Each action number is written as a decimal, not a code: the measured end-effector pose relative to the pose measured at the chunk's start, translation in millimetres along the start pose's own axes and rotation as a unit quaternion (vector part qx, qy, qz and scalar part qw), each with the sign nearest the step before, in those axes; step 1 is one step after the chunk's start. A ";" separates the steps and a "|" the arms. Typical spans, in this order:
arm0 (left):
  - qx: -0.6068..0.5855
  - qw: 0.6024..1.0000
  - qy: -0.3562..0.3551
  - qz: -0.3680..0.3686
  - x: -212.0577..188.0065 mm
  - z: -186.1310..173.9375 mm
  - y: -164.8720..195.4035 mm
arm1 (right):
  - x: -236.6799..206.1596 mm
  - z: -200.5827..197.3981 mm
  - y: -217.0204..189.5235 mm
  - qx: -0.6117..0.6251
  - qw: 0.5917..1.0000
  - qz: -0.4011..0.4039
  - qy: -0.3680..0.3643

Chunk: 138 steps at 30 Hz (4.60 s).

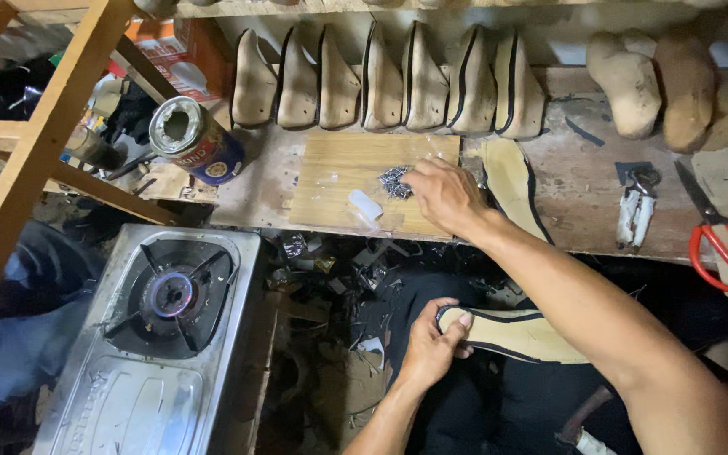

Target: The person repeatedly trims the edges of a shoe sole using shears, then picks up a nail and hammers it into the sole. This cycle is performed multiple times on the same sole while seated on the floor.

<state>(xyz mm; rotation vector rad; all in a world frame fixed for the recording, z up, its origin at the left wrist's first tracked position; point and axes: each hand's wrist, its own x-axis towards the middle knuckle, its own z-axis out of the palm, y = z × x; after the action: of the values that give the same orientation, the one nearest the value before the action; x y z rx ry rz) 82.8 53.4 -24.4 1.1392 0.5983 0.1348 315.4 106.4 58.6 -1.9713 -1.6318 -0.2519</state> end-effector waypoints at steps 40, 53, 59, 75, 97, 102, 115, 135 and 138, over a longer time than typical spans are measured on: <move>-0.004 1.000 -0.009 0.000 2.2 2.0 3.2 | -1.5 -36.7 11.3 0.157 0.910 0.371 -0.095; 0.001 1.000 -0.008 -0.003 4.6 2.6 0.8 | -1.6 -27.5 22.7 0.146 0.926 0.342 -0.063; -0.004 1.000 -0.011 0.004 4.5 2.5 0.2 | -3.4 -22.7 24.7 0.222 0.922 0.312 -0.050; 0.000 1.000 -0.008 -0.012 6.4 2.9 1.3 | 4.2 -39.8 13.9 0.217 0.897 0.369 -0.114; 0.008 1.000 -0.017 -0.007 5.6 2.0 5.5 | 9.5 -27.1 18.6 0.376 0.857 0.339 -0.102; 0.002 1.000 -0.020 -0.010 5.3 2.1 8.9 | 10.5 -25.7 22.9 0.383 0.844 0.363 -0.098; -0.008 1.000 -0.008 -0.009 4.7 2.2 5.1 | -5.4 -44.1 19.6 0.476 0.790 0.378 -0.083; 0.030 0.999 0.026 0.021 3.7 2.4 4.8 | -131.6 -47.1 -73.5 0.223 0.944 0.143 -0.196; 0.032 0.999 0.031 0.023 3.4 1.8 6.2 | -133.2 -44.0 -74.6 0.220 0.947 0.147 -0.180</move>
<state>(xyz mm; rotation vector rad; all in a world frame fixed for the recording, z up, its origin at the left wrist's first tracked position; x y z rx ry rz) 87.7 55.9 -19.7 1.2143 0.6344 0.1927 221.5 -21.7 53.2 -1.9363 -1.4111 0.5721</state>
